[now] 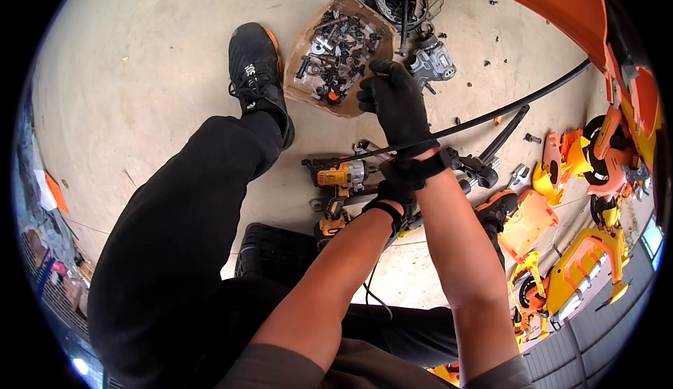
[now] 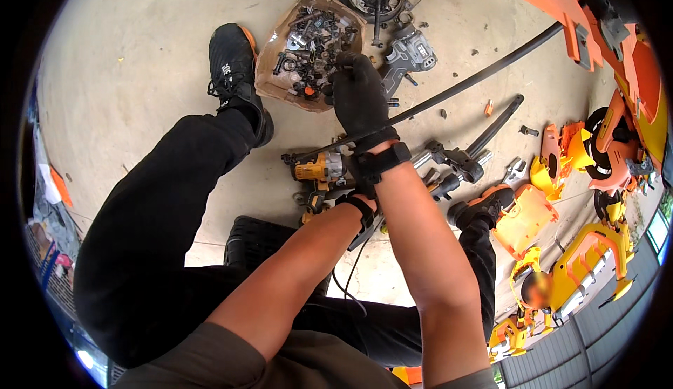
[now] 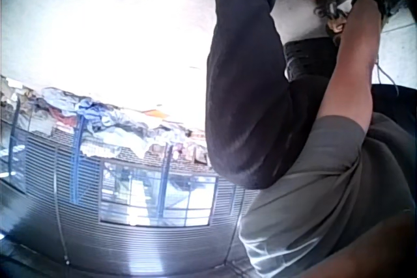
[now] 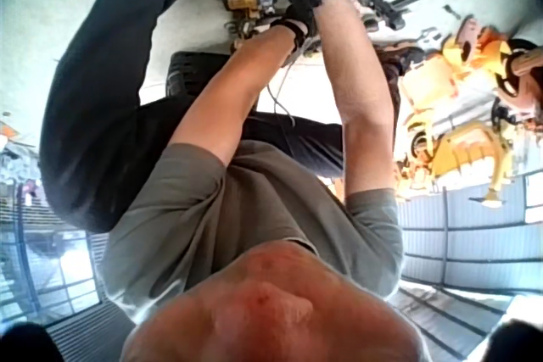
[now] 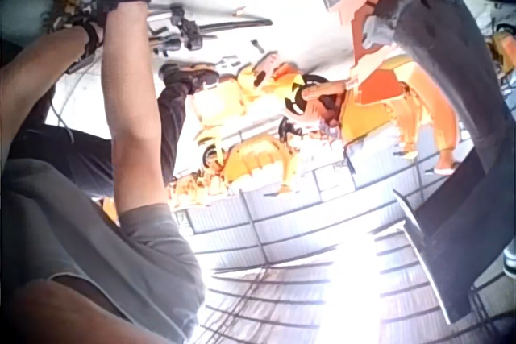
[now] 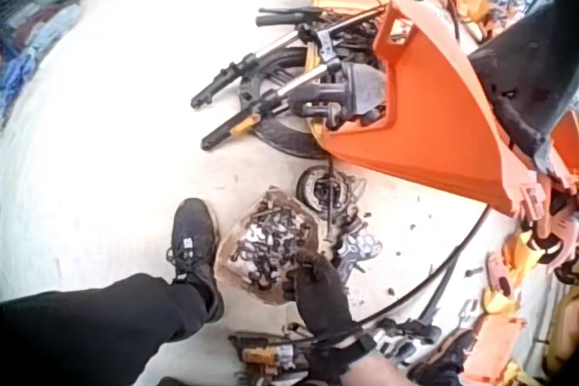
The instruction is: The person disassembles motorcycle front forks and a triple tree assembly on the ground using a power drill, a screwdriver, and a hammer, while handling bolts and screws from a box.
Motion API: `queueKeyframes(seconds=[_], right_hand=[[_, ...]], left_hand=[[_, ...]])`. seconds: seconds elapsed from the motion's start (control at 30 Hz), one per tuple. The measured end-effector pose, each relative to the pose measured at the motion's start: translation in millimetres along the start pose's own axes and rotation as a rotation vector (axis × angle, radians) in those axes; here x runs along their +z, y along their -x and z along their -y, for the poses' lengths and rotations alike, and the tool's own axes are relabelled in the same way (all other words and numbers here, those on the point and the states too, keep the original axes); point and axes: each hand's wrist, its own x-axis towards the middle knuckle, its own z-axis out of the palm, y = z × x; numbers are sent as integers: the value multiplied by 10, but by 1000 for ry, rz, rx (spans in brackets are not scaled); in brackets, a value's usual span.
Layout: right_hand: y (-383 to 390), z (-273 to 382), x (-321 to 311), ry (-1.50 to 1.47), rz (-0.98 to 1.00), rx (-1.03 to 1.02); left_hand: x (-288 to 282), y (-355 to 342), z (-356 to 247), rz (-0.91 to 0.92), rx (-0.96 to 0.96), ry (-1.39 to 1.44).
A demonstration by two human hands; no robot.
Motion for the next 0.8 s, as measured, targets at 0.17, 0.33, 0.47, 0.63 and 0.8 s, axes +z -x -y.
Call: queueKeyframes(seconds=[0.17, 0.33, 0.47, 0.63, 0.8], right_hand=[[6, -115, 126, -233, 46, 53], [121, -190, 14, -409, 89, 39], [17, -566, 106, -83, -43, -131], [10, -553, 348, 221, -251, -401], [289, -203, 191, 283, -224, -473]], left_hand=[[-31, 17, 7, 3, -6, -20], [28, 19, -15, 11, 23, -48], [12, -47, 104, 12, 20, -86], [-123, -11, 115, 47, -8, -156], [-72, -61, 76, 80, 13, -175]])
